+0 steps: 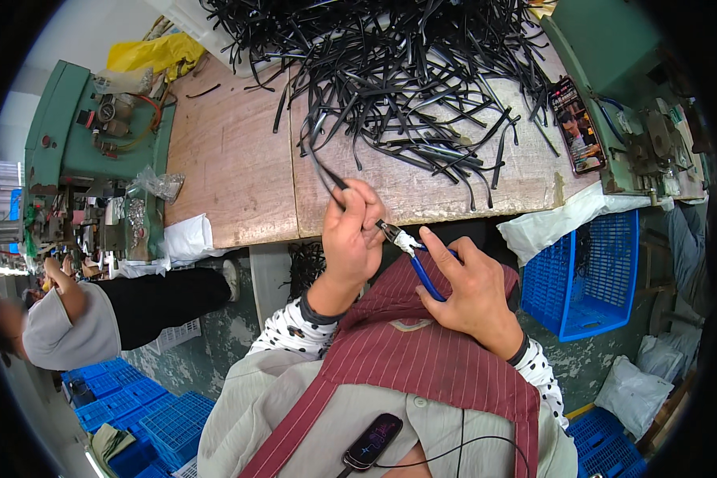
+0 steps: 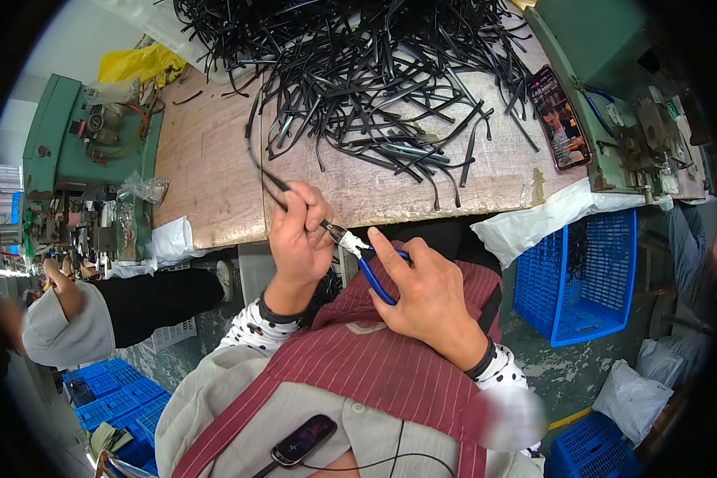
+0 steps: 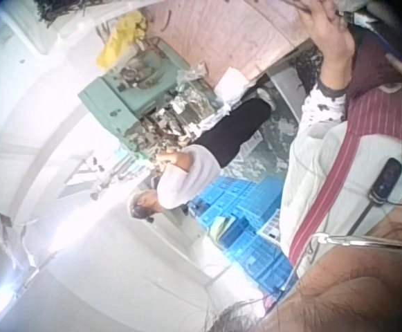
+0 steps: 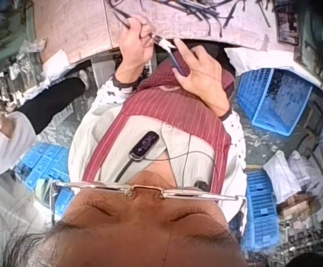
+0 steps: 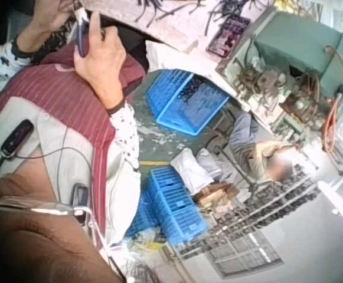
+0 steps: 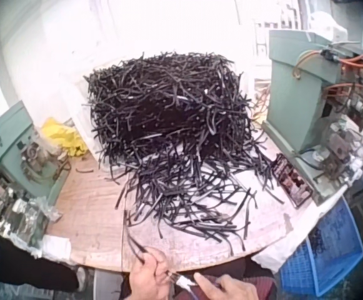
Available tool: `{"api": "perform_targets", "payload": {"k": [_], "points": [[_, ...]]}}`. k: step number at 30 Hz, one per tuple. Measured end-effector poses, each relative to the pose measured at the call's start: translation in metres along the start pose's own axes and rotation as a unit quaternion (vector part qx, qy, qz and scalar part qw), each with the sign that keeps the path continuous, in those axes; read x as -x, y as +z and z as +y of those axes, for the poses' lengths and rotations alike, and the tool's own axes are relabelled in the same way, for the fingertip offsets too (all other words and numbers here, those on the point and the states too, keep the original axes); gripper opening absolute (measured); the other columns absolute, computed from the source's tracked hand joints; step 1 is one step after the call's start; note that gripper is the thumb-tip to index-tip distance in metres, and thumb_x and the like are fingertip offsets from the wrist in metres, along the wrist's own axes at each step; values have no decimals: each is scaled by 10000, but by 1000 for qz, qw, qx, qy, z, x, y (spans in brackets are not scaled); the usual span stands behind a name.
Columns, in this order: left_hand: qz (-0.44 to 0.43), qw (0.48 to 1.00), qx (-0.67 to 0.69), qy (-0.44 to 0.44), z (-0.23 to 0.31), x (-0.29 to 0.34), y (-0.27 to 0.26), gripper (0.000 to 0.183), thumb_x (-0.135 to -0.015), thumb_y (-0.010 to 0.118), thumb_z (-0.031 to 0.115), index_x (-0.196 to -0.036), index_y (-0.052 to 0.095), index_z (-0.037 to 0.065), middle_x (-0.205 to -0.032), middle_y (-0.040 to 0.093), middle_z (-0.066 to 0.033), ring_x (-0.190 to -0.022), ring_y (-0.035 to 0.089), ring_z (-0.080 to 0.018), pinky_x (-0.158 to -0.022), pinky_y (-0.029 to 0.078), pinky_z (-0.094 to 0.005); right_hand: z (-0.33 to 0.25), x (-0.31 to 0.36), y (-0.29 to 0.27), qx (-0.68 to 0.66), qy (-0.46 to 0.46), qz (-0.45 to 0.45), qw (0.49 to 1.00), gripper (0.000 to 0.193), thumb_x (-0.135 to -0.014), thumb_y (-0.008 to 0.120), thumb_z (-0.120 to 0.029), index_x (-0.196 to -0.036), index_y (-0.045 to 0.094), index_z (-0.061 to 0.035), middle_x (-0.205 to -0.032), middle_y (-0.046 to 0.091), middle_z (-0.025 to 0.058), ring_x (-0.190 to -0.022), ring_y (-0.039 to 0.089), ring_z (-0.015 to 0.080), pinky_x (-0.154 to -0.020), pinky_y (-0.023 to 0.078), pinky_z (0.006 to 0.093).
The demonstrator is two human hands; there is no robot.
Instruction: The person repeatedly picks up black cable pieces from a pile on a workbench and trims their ends using pliers. Trimmed pieces are placed into a blue basket. The task is performed continuously throughout the clip.
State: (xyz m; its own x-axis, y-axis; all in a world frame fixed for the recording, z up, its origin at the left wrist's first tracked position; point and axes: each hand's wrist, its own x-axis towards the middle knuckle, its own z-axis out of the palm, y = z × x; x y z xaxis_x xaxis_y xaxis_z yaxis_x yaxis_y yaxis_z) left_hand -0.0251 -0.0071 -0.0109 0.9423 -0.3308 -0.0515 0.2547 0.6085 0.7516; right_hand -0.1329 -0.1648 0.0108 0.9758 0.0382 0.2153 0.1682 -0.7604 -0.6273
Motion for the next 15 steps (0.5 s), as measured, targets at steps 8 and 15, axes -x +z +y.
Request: {"api": "perform_targets", "payload": {"k": [8,15], "points": [[-26,939,-168,297,-24,6,7,245,-1041,425,313,-981,451,77,-755,431,-31,-572,335,-64,-504,290,-185,-3,3,3,-140,40,-19,989,825,-627,821,-223,-1389,515,-148,-813,529,95,-684,592,254,-596,508,372],[16,984,-82,155,-19,11,3,253,-1044,417,332,-982,462,91,-757,442,-14,-573,350,-63,-517,299,-191,-3,3,5,-106,73,-47,991,799,-655,815,-239,-1389,513,-148,-802,555,113,-656,609,275,-603,511,373]]}}
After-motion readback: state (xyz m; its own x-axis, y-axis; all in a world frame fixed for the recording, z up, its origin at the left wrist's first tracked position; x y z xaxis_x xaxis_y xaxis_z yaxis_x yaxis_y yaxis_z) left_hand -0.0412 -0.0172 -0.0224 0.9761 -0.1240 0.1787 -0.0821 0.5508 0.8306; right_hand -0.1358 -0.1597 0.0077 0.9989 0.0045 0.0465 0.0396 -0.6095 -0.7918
